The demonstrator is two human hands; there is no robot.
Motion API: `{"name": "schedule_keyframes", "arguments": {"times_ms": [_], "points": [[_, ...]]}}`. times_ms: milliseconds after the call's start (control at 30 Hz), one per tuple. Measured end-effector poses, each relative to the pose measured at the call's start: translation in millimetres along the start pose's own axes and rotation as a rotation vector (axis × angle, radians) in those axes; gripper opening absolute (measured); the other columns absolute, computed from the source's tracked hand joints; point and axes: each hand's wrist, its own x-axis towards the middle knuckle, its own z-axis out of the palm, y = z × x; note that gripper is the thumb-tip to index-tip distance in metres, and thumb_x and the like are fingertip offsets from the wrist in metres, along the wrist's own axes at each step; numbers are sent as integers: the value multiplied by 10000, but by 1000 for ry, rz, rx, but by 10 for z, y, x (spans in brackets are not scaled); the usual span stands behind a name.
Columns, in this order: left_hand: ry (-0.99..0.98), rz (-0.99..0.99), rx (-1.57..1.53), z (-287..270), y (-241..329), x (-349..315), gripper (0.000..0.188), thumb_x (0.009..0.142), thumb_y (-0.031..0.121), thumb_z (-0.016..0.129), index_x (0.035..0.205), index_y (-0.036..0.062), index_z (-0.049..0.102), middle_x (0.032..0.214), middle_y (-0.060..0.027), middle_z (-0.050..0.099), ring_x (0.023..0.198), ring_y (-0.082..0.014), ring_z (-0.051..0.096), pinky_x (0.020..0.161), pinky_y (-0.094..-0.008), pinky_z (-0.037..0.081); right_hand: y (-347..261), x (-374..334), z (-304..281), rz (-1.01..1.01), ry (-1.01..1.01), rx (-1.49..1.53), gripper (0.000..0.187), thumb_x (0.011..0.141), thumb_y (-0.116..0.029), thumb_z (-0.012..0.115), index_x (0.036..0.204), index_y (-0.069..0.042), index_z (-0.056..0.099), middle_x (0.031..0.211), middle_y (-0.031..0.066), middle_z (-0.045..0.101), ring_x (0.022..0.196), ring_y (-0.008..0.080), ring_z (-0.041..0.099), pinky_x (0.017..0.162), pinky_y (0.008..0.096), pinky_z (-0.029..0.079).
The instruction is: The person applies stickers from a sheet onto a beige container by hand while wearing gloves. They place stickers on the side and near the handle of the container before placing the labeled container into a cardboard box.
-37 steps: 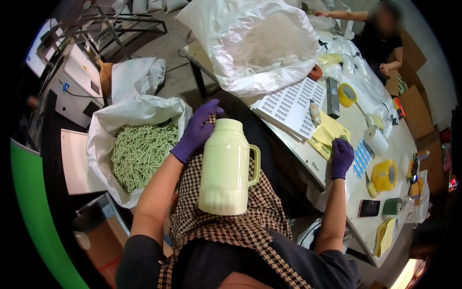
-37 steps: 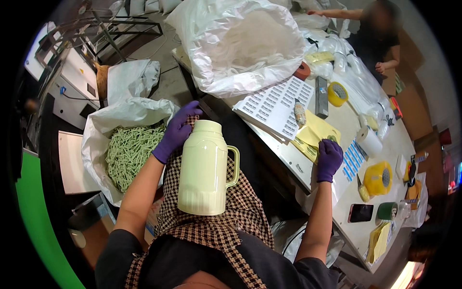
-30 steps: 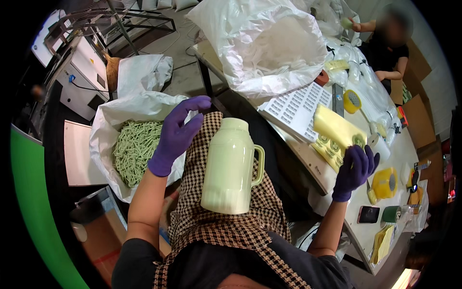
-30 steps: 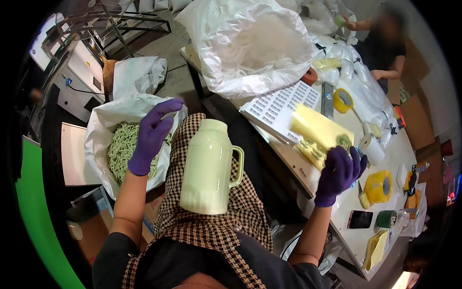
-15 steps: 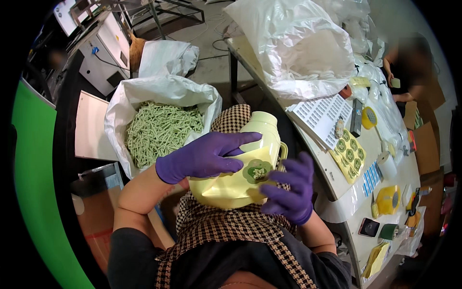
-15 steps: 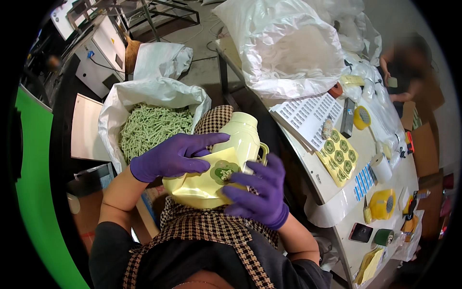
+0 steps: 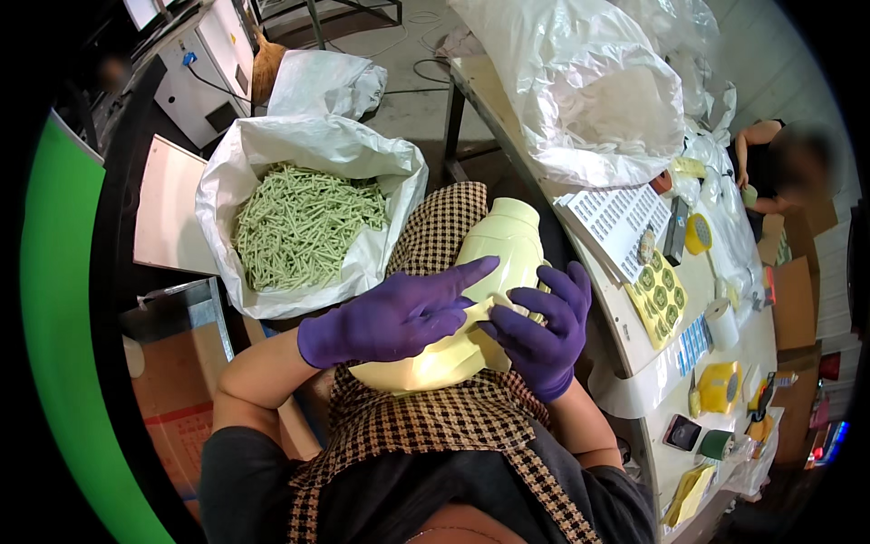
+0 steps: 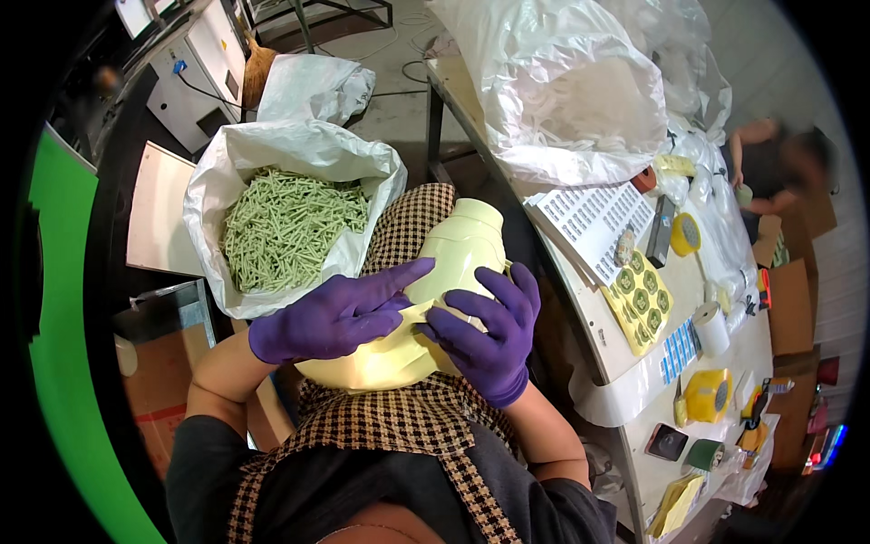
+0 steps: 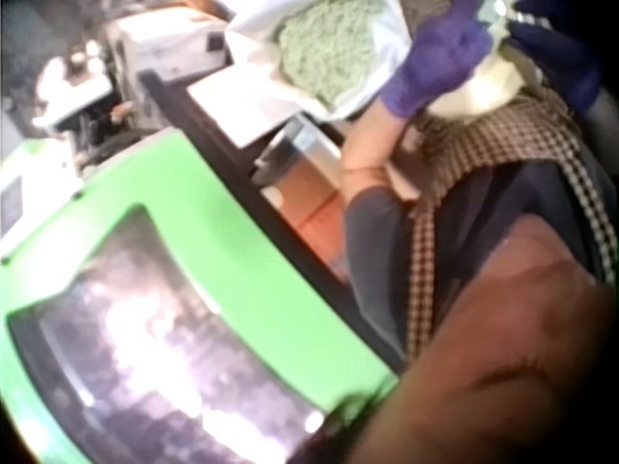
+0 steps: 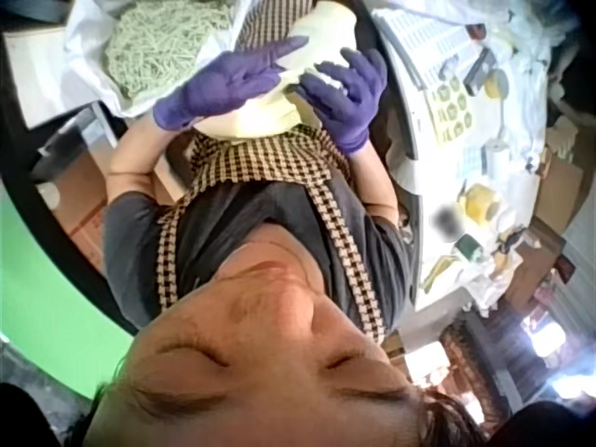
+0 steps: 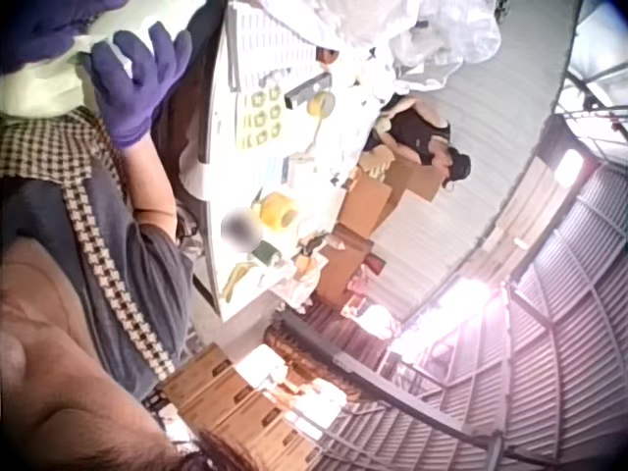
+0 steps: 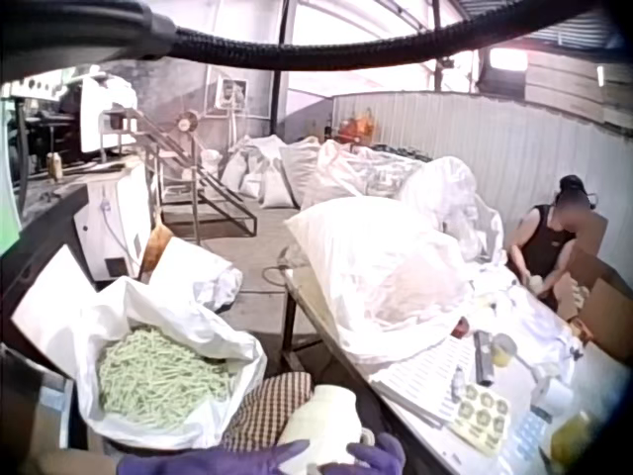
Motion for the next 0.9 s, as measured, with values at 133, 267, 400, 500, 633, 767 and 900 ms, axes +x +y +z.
{"name": "schedule_keyframes", "arguments": {"times_ms": [133,267,400,500,633,767,900], "points": [[33,3,-5,58,-147,-50,653,1028,120,515,1619,41,249,1348,-126,614,1153,-153,600,1015,-313,475,-48,-144,39,-57,34,-13,382,665,-271,899,1015,-287,749,1112,-33,663,1165,268,582,1068,532,404],[46,17,38,45,-158,-40,620,1035,91,527,1603,18,289,1262,-68,657,1074,-108,594,999,-271,457,-37,-271,-22,-131,-8,-50,424,637,-245,906,1026,-313,753,1124,-49,682,1159,256,588,1074,525,395],[466,44,-77,-231,-456,7,630,991,158,598,1572,43,382,990,22,660,882,-52,570,879,-254,493,-48,-233,-196,38,204,368,253,709,-182,866,925,-216,739,1018,11,711,1090,266,627,1052,548,419],[676,57,-422,-543,-653,-206,688,941,87,608,1582,56,359,1071,-54,675,963,-129,643,919,-282,518,91,-245,-254,890,134,682,110,883,-50,737,948,26,692,913,78,696,843,159,661,800,297,535],[786,89,-669,-452,-821,-285,713,948,120,611,1593,54,314,1248,-114,648,1097,-203,656,983,-338,522,418,-287,-23,1188,-63,862,145,944,-72,703,1031,45,711,912,41,704,814,81,633,765,236,519],[772,25,-681,-288,-928,-275,726,951,145,609,1597,46,291,1303,-152,630,1138,-246,653,1008,-380,525,433,-230,55,1216,-96,893,158,947,-85,713,1032,48,722,885,17,706,790,70,619,748,227,513],[766,8,-681,-240,-886,-278,738,940,153,618,1594,40,294,1242,-165,662,1110,-265,677,992,-398,539,381,-194,112,1203,-104,819,161,942,-80,719,1032,53,725,852,21,703,762,69,616,733,226,515]]}}
